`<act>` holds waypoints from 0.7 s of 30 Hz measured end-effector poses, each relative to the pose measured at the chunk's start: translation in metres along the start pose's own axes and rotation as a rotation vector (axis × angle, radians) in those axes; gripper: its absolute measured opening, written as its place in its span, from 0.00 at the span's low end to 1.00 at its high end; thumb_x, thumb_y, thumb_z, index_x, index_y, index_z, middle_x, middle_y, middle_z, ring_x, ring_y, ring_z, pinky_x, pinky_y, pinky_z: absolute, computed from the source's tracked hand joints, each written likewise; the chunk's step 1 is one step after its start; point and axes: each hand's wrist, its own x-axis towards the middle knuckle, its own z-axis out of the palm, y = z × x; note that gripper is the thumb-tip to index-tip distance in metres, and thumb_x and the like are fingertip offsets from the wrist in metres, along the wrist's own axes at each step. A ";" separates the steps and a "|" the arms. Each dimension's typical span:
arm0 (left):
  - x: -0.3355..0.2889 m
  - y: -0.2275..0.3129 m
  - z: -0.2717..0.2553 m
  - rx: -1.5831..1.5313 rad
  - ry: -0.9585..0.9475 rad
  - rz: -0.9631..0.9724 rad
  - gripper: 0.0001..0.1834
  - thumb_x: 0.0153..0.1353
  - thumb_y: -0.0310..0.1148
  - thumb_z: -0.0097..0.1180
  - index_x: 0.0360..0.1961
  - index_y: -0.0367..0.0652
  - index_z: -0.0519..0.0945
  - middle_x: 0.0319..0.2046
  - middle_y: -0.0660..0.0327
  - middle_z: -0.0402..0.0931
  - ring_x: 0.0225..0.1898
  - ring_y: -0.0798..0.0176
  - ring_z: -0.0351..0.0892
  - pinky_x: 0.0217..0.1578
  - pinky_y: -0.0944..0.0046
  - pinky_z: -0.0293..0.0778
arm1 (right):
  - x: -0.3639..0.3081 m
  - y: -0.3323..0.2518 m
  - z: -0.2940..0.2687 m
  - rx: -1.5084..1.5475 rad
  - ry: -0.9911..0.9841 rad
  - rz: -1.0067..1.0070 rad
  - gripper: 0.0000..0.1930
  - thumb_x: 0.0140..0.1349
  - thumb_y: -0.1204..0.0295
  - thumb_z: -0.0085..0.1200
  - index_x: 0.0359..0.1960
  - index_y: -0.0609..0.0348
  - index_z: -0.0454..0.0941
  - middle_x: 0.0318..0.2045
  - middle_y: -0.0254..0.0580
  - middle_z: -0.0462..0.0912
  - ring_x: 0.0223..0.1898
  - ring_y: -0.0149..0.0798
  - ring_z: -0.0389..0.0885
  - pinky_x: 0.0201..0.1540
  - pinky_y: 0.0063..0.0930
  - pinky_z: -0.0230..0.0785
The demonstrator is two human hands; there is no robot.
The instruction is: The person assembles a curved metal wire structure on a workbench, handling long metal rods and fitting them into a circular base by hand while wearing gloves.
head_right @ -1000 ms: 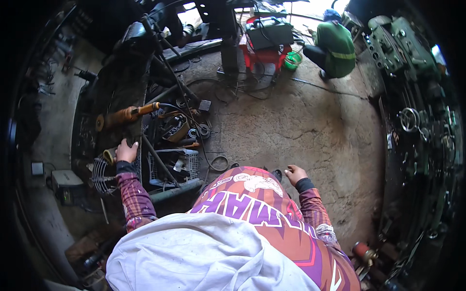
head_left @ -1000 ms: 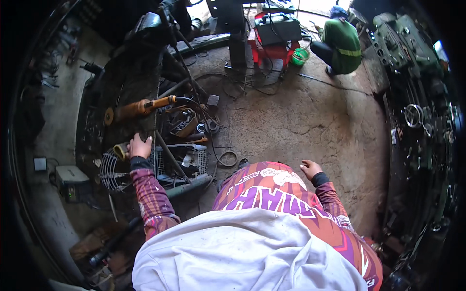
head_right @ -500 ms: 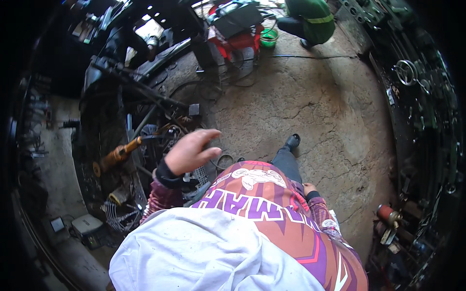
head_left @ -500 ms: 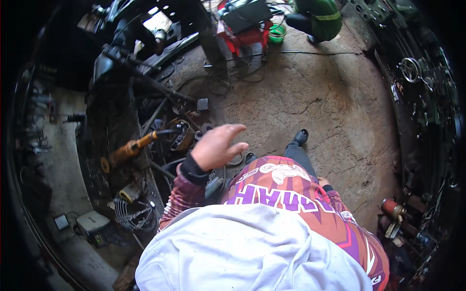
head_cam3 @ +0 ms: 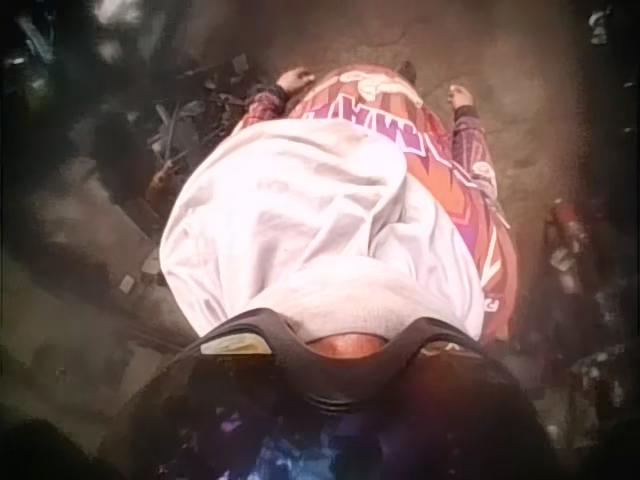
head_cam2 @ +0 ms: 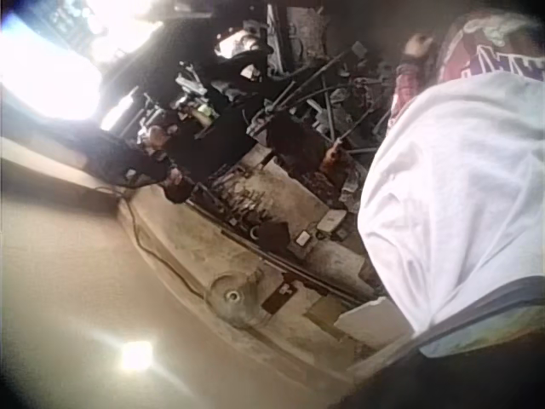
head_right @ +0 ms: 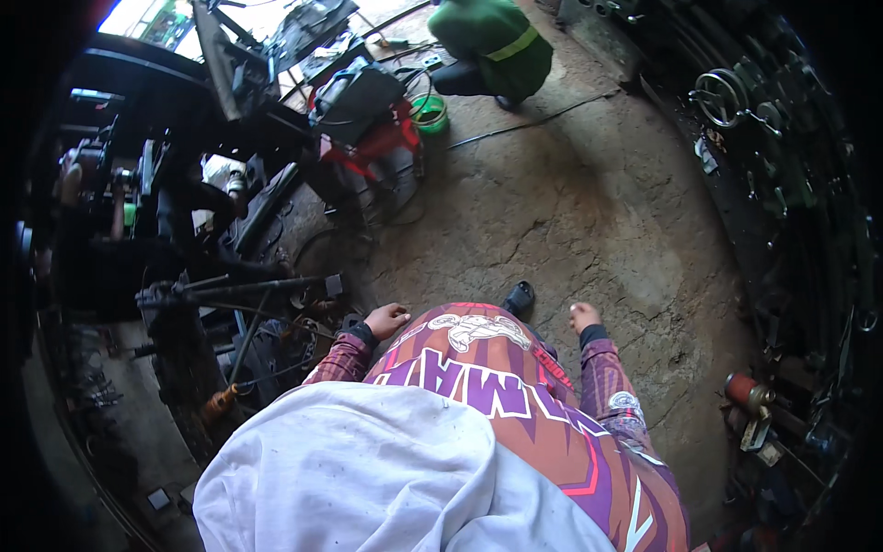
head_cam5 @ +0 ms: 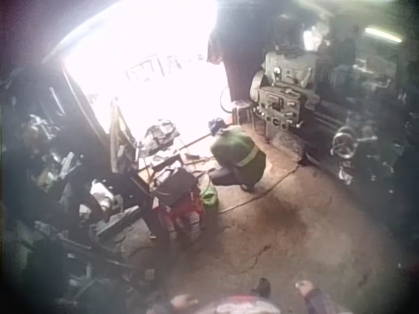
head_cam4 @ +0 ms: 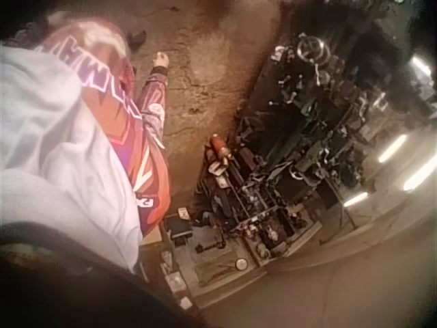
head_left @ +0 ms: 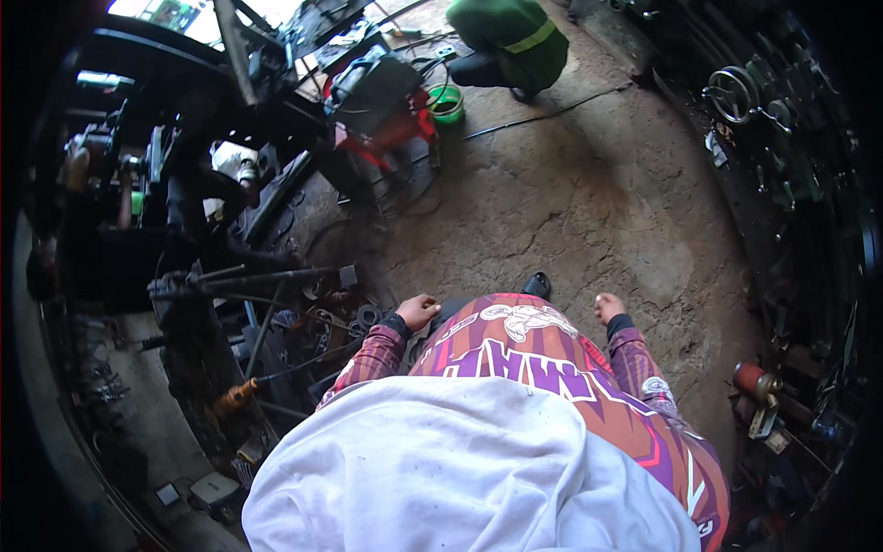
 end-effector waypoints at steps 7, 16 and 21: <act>0.081 -0.019 0.013 0.018 -0.127 -0.219 0.38 0.58 0.64 0.61 0.54 0.41 0.85 0.55 0.44 0.83 0.59 0.44 0.82 0.59 0.54 0.76 | 0.035 -0.043 -0.077 0.121 0.151 0.035 0.15 0.75 0.65 0.53 0.58 0.53 0.77 0.32 0.33 0.81 0.21 0.29 0.75 0.18 0.25 0.63; 0.281 0.072 -0.054 -0.077 -0.131 -0.017 0.38 0.58 0.64 0.62 0.55 0.40 0.85 0.54 0.46 0.84 0.58 0.45 0.82 0.58 0.55 0.76 | 0.115 0.047 -0.071 -0.440 0.117 0.030 0.11 0.69 0.62 0.58 0.42 0.56 0.85 0.35 0.39 0.86 0.36 0.40 0.84 0.44 0.37 0.78; 0.395 0.179 -0.133 0.048 -0.260 0.097 0.31 0.69 0.55 0.57 0.58 0.37 0.81 0.51 0.50 0.85 0.50 0.51 0.85 0.54 0.56 0.76 | 0.124 -0.124 -0.108 -0.189 0.257 0.031 0.15 0.71 0.62 0.56 0.49 0.58 0.83 0.43 0.41 0.86 0.43 0.39 0.84 0.51 0.36 0.75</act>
